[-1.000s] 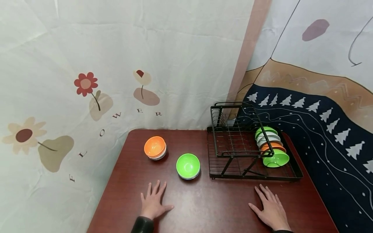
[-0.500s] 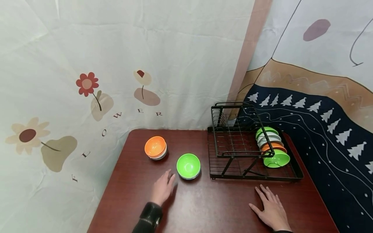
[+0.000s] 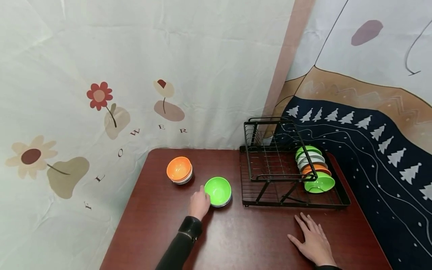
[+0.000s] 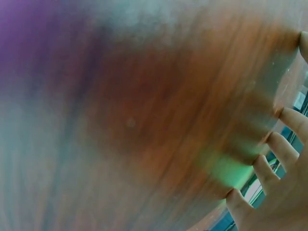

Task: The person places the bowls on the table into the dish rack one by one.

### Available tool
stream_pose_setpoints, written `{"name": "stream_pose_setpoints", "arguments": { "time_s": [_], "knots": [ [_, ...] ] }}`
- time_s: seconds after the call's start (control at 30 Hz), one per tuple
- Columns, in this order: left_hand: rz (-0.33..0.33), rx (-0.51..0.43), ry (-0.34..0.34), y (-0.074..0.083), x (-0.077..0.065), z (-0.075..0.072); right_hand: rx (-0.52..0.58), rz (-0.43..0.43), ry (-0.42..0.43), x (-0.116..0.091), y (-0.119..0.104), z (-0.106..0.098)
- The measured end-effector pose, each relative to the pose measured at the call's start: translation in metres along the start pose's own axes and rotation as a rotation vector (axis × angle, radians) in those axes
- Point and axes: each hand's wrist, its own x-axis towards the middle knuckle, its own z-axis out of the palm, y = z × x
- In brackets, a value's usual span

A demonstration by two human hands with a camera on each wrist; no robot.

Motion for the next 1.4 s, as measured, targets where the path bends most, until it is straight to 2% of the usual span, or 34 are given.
{"name": "stream_pose_setpoints", "arguments": {
  "time_s": [0.1,0.2,0.43,0.57,0.67,0.7,0.77,0.93,1.0,1.13,1.4],
  "knots": [
    [0.061,0.076,0.034,-0.003,0.005,0.003,-0.001,0.006,-0.006,0.001,0.0,0.0],
    [0.099,0.093,0.064,-0.004,0.008,0.003,-0.001,0.013,-0.016,0.002,0.0,0.001],
    [0.135,0.116,0.059,-0.008,0.009,0.002,0.016,0.018,-0.021,0.003,-0.001,0.001],
    [0.174,0.171,0.095,-0.015,0.015,0.01,0.018,0.019,-0.019,0.003,-0.002,0.001],
    [0.172,0.147,0.11,-0.015,0.019,0.009,0.021,0.023,-0.027,0.003,-0.003,0.001],
    [0.16,0.122,0.106,-0.013,0.019,0.004,0.019,0.024,-0.031,0.003,-0.003,0.0],
    [0.143,0.046,0.109,-0.002,0.013,-0.015,0.018,0.028,-0.041,0.003,-0.004,-0.001],
    [0.096,-0.196,0.065,0.047,-0.018,-0.096,0.019,0.028,-0.048,0.003,-0.004,-0.003],
    [0.07,-0.259,0.029,0.061,-0.029,-0.117,0.021,0.027,-0.044,0.002,-0.003,-0.002],
    [0.057,-0.275,-0.024,0.071,-0.045,-0.127,0.02,0.027,-0.036,0.001,-0.001,-0.002],
    [0.117,-0.309,-0.099,0.081,-0.071,-0.118,0.015,0.02,-0.031,0.002,0.001,-0.001]
  ]
}}
